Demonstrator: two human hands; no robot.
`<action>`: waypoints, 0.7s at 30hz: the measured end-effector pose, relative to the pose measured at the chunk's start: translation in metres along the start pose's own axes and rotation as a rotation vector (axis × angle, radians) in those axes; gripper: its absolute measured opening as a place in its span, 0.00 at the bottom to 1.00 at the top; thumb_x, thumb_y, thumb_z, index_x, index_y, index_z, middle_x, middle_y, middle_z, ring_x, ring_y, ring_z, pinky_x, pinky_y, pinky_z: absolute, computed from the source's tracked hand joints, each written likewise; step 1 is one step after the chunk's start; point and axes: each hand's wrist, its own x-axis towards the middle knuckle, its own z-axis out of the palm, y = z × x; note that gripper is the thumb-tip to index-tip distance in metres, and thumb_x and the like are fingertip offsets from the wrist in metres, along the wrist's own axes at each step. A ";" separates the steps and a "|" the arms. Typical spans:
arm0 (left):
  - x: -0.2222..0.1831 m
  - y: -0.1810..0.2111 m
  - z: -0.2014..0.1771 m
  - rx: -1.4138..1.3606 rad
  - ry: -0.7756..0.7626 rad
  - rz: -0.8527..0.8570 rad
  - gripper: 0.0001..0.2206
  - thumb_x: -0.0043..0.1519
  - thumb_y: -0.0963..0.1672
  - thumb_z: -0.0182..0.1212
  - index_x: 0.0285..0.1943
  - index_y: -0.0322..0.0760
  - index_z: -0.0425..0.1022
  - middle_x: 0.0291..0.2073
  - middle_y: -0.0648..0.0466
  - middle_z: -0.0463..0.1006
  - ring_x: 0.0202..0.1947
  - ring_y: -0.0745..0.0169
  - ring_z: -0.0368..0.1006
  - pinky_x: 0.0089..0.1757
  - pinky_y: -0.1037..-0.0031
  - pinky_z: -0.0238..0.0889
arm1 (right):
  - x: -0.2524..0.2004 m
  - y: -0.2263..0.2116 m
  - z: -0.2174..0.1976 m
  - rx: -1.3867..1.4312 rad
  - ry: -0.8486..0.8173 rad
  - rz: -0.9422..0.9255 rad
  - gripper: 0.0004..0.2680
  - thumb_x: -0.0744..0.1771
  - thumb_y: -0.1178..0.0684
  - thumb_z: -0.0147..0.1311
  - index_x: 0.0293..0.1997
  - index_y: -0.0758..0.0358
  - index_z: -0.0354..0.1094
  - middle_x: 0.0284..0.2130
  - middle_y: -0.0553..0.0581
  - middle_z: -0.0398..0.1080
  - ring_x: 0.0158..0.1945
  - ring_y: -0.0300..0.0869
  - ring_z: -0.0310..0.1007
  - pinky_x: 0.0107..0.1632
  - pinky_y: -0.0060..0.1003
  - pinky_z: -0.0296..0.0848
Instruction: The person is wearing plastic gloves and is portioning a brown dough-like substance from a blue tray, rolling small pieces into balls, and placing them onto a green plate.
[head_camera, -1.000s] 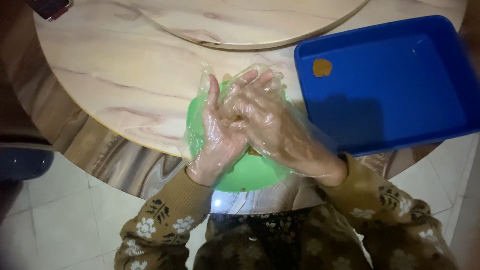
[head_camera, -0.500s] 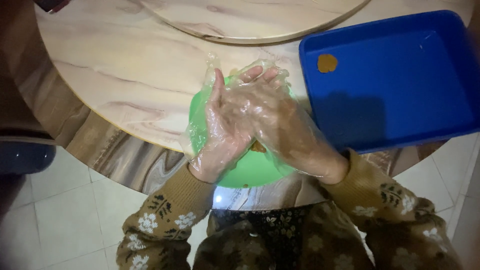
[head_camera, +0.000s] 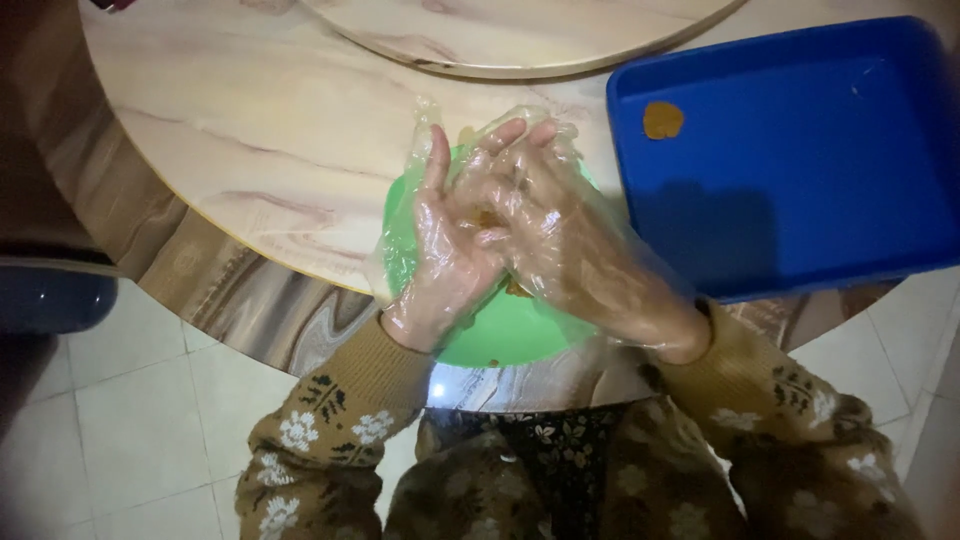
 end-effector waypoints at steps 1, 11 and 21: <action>0.001 0.000 -0.005 0.013 -0.025 0.013 0.34 0.69 0.62 0.39 0.69 0.34 0.60 0.63 0.40 0.69 0.57 0.48 0.72 0.55 0.61 0.72 | 0.001 -0.001 -0.003 0.100 0.017 0.029 0.10 0.64 0.61 0.52 0.49 0.65 0.67 0.46 0.67 0.64 0.47 0.56 0.66 0.50 0.56 0.69; -0.009 -0.004 0.024 -0.208 0.006 0.013 0.31 0.68 0.60 0.48 0.62 0.31 0.67 0.52 0.43 0.74 0.50 0.50 0.74 0.50 0.57 0.74 | 0.008 0.018 0.021 0.653 0.239 0.233 0.12 0.66 0.53 0.65 0.52 0.55 0.69 0.36 0.56 0.75 0.41 0.49 0.80 0.49 0.45 0.78; -0.006 0.004 0.031 -0.215 0.170 -0.019 0.29 0.66 0.58 0.56 0.59 0.28 0.73 0.32 0.51 0.76 0.35 0.58 0.76 0.52 0.52 0.73 | 0.013 0.010 0.004 0.829 0.166 0.155 0.11 0.68 0.47 0.55 0.51 0.62 0.69 0.45 0.60 0.73 0.51 0.46 0.75 0.57 0.40 0.76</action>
